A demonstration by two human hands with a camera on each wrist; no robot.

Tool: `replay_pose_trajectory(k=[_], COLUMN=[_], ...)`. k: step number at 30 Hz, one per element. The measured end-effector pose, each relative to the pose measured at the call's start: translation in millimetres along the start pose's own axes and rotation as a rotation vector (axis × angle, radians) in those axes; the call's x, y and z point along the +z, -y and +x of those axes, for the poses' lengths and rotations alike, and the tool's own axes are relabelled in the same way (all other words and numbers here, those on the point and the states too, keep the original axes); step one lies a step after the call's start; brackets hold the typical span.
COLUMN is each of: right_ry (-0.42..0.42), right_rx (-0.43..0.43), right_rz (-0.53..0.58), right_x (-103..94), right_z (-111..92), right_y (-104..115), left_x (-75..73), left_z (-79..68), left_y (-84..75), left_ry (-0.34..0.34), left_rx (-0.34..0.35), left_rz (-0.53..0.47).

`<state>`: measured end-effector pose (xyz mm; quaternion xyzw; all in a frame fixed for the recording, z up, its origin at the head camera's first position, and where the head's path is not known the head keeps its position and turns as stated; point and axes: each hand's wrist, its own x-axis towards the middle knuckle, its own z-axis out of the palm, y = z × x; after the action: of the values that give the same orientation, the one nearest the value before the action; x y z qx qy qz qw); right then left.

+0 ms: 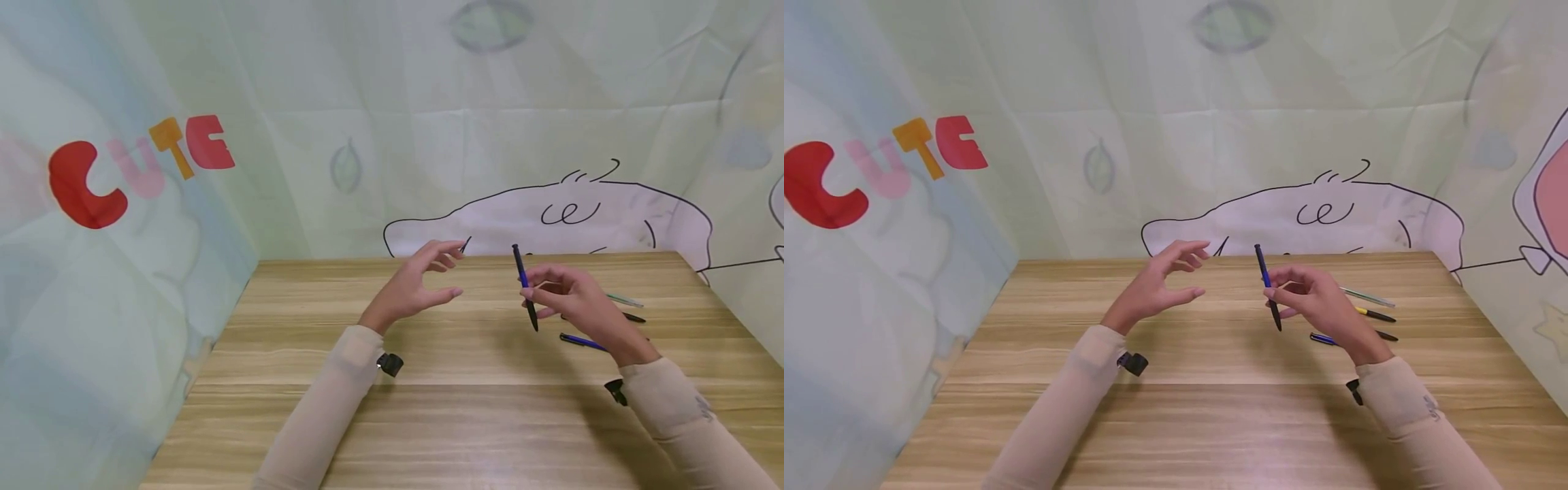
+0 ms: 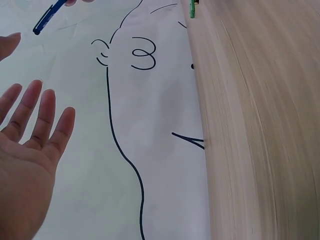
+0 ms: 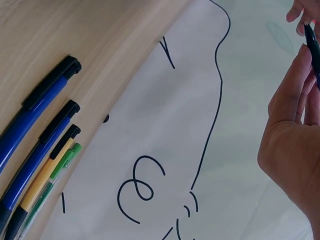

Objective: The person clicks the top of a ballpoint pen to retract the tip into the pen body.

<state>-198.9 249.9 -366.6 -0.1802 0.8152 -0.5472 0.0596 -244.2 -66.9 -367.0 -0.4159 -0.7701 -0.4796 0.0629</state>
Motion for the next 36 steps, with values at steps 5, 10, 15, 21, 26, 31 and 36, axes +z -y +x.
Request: replay_pose_trajectory(k=[5,10,15,21,26,31,36], right_ry=[0.000,-0.007,-0.021,-0.039,-0.026,-0.008,0.003], right_rx=[-0.011,-0.020,-0.025,-0.023,-0.046,-0.067,-0.077], right_rz=[0.033,0.044,0.048,0.068,0.092,0.102,0.110], right_x=[3.6,7.5,12.0,16.3,19.5,21.5,23.3], right_z=[3,5,8,11,13,16,18], right_y=[2,5,9,15,17,17,19], left_x=[4.7,9.4,12.8,15.8,19.1,22.2,25.0], left_z=[3.7,8.0,11.4,15.1,18.7,21.8,24.5], left_y=[-1.8,-4.7,-6.6,-9.6,-10.4,-12.3,-13.6], left_ry=[0.003,-0.005,-0.012,-0.014,-0.012,-0.013,-0.012], left_rx=[-0.001,0.020,0.027,0.029,0.041,0.050,0.065], left_rz=[-0.003,-0.010,-0.021,-0.018,-0.037,-0.042,-0.036])
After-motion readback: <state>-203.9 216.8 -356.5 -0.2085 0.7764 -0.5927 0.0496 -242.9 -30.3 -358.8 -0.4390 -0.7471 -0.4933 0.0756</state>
